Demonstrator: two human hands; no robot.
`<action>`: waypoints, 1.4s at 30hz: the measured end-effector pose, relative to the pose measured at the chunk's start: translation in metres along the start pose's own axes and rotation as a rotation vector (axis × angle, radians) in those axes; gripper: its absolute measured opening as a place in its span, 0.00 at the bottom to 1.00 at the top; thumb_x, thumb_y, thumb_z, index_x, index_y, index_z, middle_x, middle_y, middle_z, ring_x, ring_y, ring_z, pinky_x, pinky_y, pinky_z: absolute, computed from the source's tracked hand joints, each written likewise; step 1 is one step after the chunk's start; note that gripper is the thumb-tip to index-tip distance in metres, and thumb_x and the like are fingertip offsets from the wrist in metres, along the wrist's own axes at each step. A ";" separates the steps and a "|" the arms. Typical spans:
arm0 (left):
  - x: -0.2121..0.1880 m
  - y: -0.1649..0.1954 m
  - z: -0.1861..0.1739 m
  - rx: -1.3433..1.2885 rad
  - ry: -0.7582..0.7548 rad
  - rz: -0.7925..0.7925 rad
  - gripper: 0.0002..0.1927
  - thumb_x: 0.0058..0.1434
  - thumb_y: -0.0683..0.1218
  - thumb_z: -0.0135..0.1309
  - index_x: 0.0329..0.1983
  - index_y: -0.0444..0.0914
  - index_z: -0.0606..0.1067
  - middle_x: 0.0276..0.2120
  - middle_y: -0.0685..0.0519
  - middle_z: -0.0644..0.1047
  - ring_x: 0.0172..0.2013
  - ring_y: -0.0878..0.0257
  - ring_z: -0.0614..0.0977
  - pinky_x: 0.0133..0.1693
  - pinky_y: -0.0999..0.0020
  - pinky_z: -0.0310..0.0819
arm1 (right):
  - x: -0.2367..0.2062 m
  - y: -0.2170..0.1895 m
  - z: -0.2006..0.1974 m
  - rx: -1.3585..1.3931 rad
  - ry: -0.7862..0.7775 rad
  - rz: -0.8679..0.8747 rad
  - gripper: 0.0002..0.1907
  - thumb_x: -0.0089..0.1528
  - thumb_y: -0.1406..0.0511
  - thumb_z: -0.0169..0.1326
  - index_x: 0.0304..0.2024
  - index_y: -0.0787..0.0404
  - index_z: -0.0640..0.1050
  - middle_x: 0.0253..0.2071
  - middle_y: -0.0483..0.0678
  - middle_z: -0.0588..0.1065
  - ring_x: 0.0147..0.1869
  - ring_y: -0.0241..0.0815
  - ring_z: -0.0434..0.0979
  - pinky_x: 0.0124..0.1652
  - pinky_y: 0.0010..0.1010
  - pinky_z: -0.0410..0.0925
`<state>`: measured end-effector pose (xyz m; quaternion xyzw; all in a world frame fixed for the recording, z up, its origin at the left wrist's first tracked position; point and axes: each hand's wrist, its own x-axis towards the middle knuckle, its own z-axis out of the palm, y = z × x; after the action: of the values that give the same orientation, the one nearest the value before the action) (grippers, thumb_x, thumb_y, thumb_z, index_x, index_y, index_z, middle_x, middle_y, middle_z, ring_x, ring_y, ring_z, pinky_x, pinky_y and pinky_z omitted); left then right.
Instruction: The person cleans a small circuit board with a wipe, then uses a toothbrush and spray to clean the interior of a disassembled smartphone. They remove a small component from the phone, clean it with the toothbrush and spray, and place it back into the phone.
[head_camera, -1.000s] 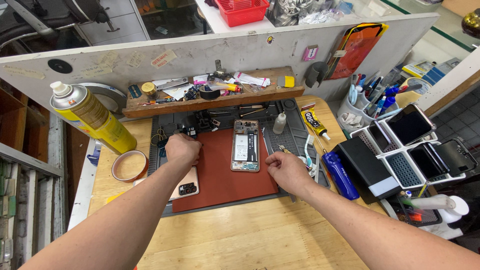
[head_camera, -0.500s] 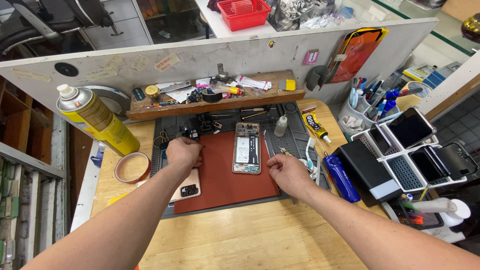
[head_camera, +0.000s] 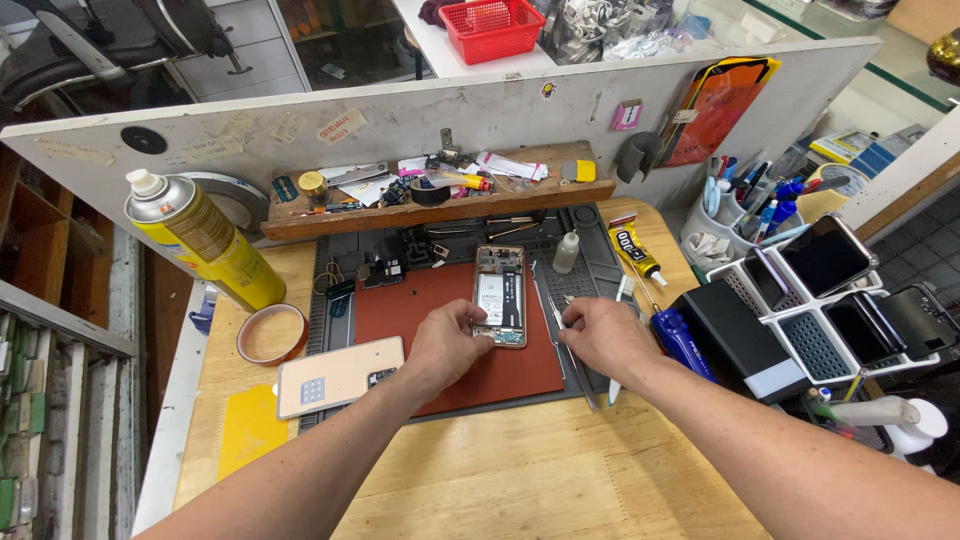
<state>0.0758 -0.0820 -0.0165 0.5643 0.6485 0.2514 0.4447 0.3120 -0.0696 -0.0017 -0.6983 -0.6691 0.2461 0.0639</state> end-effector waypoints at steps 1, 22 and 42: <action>-0.001 0.000 0.001 0.007 -0.029 -0.034 0.13 0.57 0.43 0.64 0.46 0.40 0.78 0.33 0.56 0.81 0.32 0.69 0.80 0.36 0.71 0.76 | -0.004 -0.006 0.001 0.003 0.016 -0.004 0.14 0.58 0.61 0.62 0.46 0.55 0.83 0.42 0.48 0.83 0.47 0.47 0.83 0.48 0.37 0.74; 0.005 -0.006 0.010 0.003 -0.016 -0.139 0.06 0.62 0.43 0.60 0.41 0.42 0.83 0.33 0.58 0.82 0.34 0.68 0.80 0.40 0.69 0.75 | -0.004 -0.004 0.010 -0.005 0.033 0.078 0.17 0.58 0.66 0.56 0.51 0.58 0.79 0.42 0.54 0.82 0.51 0.52 0.82 0.51 0.41 0.72; 0.001 0.006 0.005 0.041 -0.085 -0.204 0.10 0.65 0.45 0.57 0.47 0.47 0.84 0.39 0.56 0.83 0.37 0.66 0.82 0.44 0.68 0.78 | -0.033 -0.062 -0.043 -0.279 -0.166 0.038 0.13 0.63 0.57 0.56 0.48 0.47 0.84 0.49 0.45 0.80 0.54 0.49 0.81 0.52 0.43 0.73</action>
<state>0.0837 -0.0804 -0.0142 0.5146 0.6881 0.1672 0.4835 0.2748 -0.0852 0.0699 -0.6901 -0.6865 0.2089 -0.0937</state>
